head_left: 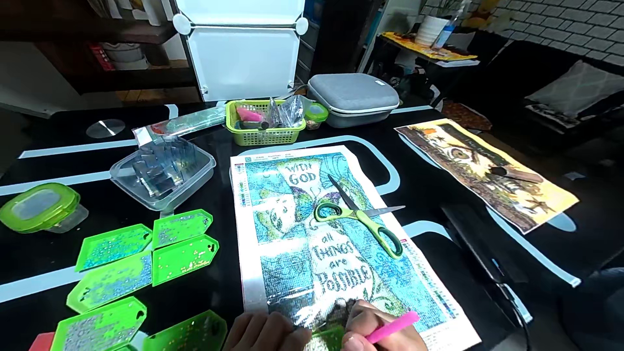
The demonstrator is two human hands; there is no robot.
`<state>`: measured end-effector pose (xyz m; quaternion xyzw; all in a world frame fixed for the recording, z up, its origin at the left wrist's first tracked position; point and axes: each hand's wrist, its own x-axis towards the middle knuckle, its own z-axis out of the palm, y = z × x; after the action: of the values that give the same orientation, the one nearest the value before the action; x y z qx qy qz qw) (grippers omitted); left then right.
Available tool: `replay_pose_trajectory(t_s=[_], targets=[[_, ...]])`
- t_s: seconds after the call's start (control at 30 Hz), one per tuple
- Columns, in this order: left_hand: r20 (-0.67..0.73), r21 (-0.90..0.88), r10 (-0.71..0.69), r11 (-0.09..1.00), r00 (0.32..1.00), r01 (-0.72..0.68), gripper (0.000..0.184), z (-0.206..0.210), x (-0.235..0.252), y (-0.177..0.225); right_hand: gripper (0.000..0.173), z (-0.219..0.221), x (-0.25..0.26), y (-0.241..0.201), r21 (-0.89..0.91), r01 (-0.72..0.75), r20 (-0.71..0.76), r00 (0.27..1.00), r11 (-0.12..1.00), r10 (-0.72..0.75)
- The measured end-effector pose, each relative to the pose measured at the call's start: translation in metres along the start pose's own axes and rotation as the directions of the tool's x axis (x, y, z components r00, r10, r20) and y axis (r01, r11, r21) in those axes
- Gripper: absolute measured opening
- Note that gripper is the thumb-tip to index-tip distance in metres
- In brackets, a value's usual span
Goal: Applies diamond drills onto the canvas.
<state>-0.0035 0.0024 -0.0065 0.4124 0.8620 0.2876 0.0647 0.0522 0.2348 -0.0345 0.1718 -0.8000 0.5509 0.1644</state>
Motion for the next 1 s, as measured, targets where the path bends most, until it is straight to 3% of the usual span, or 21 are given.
replay_pose_trajectory(t_s=[0.17,0.27,0.57,0.7,1.0], targets=[[-0.005,0.004,0.041,0.999,0.999,-0.041,0.045,-0.004,-0.002,0.009,0.022,-0.008,0.002,0.000,0.154,-0.049,-0.256,0.963,0.987,0.087],[-0.036,0.004,0.017,1.000,0.999,-0.017,0.046,-0.004,-0.002,0.008,0.021,-0.009,0.003,-0.002,0.228,-0.080,-0.311,0.938,0.970,0.150],[-0.017,0.031,0.007,1.000,1.000,-0.006,0.045,0.001,-0.001,0.005,0.022,-0.003,0.000,0.001,0.050,-0.119,-0.102,0.987,0.992,0.123],[-0.013,0.033,0.001,0.999,1.000,-0.001,0.044,0.001,-0.001,0.006,0.028,-0.003,-0.002,-0.001,-0.061,-0.088,-0.063,0.994,0.994,0.084],[-0.024,0.045,0.004,0.999,1.000,-0.003,0.043,0.002,0.000,0.007,0.030,-0.003,0.001,-0.002,-0.133,-0.027,0.028,0.999,0.991,0.031]])
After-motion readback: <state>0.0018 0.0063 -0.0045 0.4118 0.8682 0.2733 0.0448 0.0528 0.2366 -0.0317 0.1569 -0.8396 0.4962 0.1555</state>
